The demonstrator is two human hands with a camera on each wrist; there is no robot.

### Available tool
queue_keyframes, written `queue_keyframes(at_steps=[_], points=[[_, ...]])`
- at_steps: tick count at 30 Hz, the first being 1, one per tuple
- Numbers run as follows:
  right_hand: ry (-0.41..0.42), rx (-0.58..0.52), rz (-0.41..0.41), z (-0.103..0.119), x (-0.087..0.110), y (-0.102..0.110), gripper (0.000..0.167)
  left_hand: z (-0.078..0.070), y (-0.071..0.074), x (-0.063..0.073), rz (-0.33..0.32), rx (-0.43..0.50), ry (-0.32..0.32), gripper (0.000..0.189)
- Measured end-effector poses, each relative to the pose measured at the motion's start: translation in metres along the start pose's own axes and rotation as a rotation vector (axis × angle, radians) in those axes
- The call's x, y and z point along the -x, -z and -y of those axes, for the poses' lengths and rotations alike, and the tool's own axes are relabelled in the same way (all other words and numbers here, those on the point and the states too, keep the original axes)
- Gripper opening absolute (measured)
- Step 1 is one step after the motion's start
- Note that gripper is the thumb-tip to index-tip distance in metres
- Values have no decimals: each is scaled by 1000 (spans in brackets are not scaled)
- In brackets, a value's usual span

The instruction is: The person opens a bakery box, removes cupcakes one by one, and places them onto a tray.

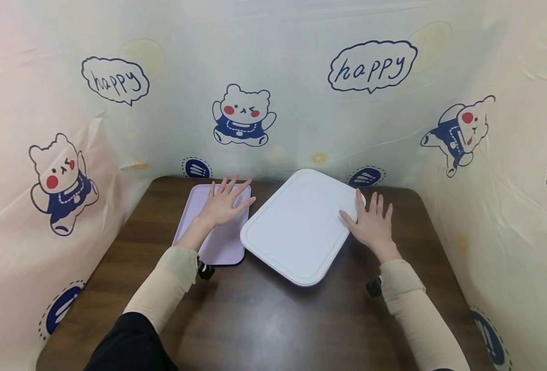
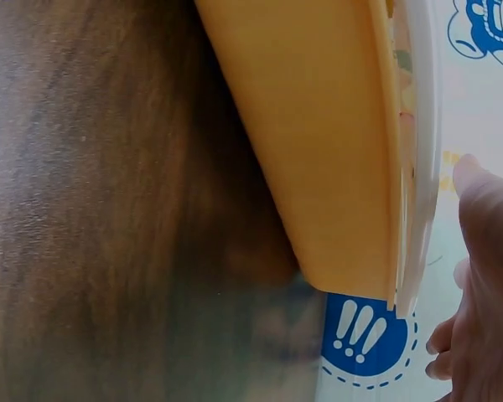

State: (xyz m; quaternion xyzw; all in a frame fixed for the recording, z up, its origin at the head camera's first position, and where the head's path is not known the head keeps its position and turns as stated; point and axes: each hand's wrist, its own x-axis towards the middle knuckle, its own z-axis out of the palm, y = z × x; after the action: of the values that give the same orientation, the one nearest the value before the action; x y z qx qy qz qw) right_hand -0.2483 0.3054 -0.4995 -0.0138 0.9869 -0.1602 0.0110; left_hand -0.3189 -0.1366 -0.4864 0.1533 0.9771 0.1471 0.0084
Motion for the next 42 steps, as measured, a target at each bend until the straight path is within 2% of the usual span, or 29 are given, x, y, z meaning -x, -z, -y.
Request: queue_keyframes(at_steps=[7, 15, 24, 32, 42], points=[[-8, 21, 2, 3, 6, -4, 100, -2, -7, 0, 24, -18, -8, 82], [-39, 20, 15, 21, 26, -8, 102, -15, -21, 7, 62, -13, -71, 77], [-40, 40, 6, 31, 35, -16, 100, -24, -30, 2, 96, -30, -93, 78], [-34, 23, 34, 34, 40, -24, 93, -29, -35, -4, 113, -18, -120, 79], [-55, -21, 69, 46, 51, -21, 83, -33, -44, 0, 129, 11, -171, 86]])
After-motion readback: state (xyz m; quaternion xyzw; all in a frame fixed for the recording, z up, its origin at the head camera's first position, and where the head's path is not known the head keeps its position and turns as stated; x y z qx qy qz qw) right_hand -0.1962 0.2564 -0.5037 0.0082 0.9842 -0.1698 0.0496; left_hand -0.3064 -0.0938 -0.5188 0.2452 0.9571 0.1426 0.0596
